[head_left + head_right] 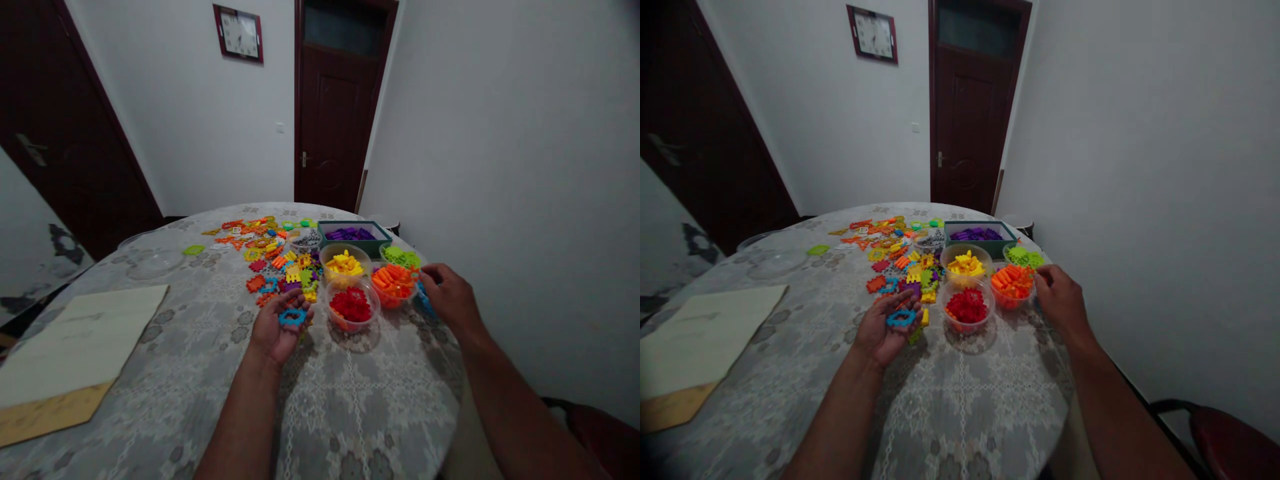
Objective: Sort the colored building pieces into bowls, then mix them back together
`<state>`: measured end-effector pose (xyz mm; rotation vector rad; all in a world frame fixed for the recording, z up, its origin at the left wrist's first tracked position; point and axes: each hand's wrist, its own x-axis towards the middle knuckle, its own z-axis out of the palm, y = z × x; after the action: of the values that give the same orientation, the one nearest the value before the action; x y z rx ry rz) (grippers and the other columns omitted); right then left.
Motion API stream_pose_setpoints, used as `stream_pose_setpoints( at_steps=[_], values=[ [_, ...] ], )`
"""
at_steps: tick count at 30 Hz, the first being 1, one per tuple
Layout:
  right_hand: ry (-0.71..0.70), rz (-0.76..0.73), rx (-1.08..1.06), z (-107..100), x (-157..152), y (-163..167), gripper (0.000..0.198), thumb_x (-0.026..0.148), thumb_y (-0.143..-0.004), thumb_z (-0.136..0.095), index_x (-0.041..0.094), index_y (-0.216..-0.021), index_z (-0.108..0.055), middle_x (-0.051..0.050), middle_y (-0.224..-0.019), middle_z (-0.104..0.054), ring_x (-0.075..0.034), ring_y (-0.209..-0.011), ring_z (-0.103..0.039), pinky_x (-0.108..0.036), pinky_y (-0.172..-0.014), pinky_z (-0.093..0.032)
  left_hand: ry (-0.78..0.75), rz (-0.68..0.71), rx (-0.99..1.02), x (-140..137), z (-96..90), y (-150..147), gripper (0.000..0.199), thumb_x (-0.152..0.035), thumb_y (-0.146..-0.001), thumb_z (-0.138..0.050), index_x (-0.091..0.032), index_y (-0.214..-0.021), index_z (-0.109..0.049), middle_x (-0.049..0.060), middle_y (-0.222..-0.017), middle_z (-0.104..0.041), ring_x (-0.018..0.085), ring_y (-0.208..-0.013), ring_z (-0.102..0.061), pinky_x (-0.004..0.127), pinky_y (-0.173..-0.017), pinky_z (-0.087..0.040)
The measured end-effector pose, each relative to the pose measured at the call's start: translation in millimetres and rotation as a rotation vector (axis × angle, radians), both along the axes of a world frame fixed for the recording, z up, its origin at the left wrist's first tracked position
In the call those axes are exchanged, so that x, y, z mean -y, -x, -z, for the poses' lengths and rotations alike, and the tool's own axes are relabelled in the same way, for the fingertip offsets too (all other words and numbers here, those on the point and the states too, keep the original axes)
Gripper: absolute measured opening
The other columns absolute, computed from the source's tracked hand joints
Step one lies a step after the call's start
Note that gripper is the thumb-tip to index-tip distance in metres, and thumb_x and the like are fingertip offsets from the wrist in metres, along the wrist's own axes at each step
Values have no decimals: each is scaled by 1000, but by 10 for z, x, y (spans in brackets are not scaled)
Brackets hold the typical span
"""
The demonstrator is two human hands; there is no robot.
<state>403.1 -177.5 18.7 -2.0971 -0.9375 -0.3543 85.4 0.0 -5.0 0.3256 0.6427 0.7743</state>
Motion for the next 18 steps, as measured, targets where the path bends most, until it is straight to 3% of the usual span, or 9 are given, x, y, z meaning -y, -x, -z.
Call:
stream_pose_setpoints(
  at_steps=[5,8,14,18],
  values=[
    [202,-177,-16,86,-115,-135,32,41,-91,-54,22,-102,-77,-8,-103,-81,-25,-93,-74,-36,-85,-52,20,-25,-28,38,-69,-7,14,-13,-93,-56,-11,-98,-68,10,-81,-69,18,-63,-70,27,-53,-63],
    [220,-184,-6,115,-189,-173,36,39,-91,-52,20,-108,-78,-10,-109,-80,-25,-98,-74,-38,-91,-54,15,-37,-32,51,-86,-3,14,-12,-93,-55,-11,-96,-68,10,-81,-70,18,-63,-70,29,-54,-63],
    [23,-73,123,152,-212,-187,41,31,-90,-45,15,-108,-78,-15,-116,-77,-29,-111,-71,-45,-105,-52,6,-27,-17,44,-71,11,15,-16,-95,-54,-12,-94,-69,10,-81,-70,19,-66,-71,31,-58,-65],
    [-148,-83,137,142,-166,140,34,29,-93,-46,19,-104,-77,-11,-112,-78,-27,-107,-72,-43,-102,-54,-4,-36,2,34,-43,10,19,-21,-98,-53,-12,-92,-69,12,-81,-70,20,-67,-71,33,-62,-65]
  ],
)
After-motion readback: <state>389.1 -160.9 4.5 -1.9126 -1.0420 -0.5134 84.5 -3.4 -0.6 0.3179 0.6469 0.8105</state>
